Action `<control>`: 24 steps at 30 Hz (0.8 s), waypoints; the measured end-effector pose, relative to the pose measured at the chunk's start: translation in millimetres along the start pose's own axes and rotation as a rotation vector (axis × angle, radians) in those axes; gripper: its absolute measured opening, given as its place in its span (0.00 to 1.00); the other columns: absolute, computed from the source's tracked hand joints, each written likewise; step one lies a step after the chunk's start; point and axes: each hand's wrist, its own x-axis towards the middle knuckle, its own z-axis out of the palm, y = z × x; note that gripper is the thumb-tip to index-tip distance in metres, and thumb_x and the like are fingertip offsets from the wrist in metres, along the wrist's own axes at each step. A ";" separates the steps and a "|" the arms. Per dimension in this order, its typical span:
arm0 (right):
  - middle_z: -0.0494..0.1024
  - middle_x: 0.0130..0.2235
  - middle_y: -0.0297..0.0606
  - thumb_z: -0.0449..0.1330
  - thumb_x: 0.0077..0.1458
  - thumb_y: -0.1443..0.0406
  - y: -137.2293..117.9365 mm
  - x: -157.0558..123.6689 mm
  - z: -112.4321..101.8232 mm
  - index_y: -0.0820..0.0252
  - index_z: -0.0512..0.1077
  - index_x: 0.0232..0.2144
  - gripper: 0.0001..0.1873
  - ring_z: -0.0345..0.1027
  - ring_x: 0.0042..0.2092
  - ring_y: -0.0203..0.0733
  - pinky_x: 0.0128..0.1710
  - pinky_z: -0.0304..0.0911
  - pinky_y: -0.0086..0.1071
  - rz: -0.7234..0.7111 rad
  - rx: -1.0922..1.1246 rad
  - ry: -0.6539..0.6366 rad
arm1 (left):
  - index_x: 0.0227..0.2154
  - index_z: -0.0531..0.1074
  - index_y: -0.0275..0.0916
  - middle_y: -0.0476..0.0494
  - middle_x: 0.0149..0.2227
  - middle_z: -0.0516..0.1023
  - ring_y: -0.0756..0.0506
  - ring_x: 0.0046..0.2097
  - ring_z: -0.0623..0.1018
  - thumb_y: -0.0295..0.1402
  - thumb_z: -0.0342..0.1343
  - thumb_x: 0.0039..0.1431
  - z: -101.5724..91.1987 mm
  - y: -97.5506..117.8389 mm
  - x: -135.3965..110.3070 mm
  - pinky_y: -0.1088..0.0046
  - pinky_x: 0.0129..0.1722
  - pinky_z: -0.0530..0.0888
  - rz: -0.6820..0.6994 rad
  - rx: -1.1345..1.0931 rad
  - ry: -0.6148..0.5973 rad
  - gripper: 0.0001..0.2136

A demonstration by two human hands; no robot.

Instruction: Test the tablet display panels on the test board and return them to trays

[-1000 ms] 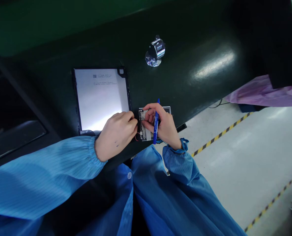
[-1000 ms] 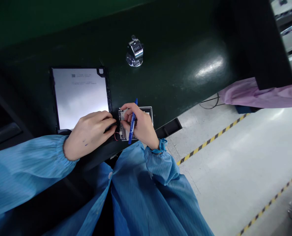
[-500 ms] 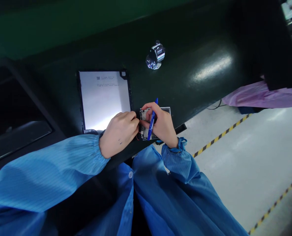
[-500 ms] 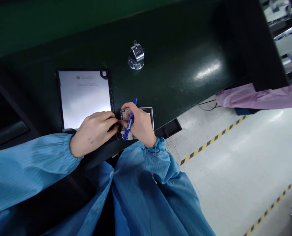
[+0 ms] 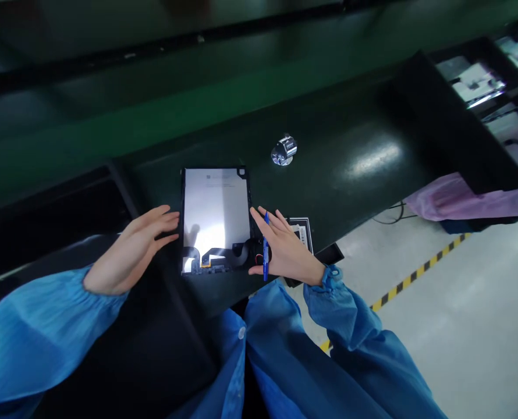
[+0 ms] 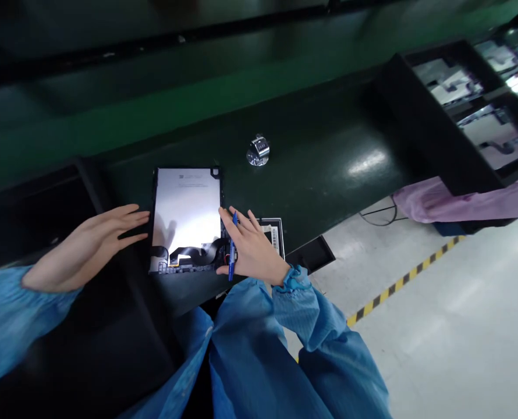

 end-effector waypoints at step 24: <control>0.78 0.52 0.35 0.59 0.56 0.60 -13.6 4.5 -11.3 0.54 0.74 0.52 0.21 0.69 0.58 0.49 0.60 0.64 0.50 0.549 0.852 0.856 | 0.48 0.75 0.39 0.40 0.46 0.82 0.36 0.54 0.77 0.54 0.40 0.63 51.4 12.6 6.1 0.56 0.48 0.78 0.172 -0.034 -0.345 0.28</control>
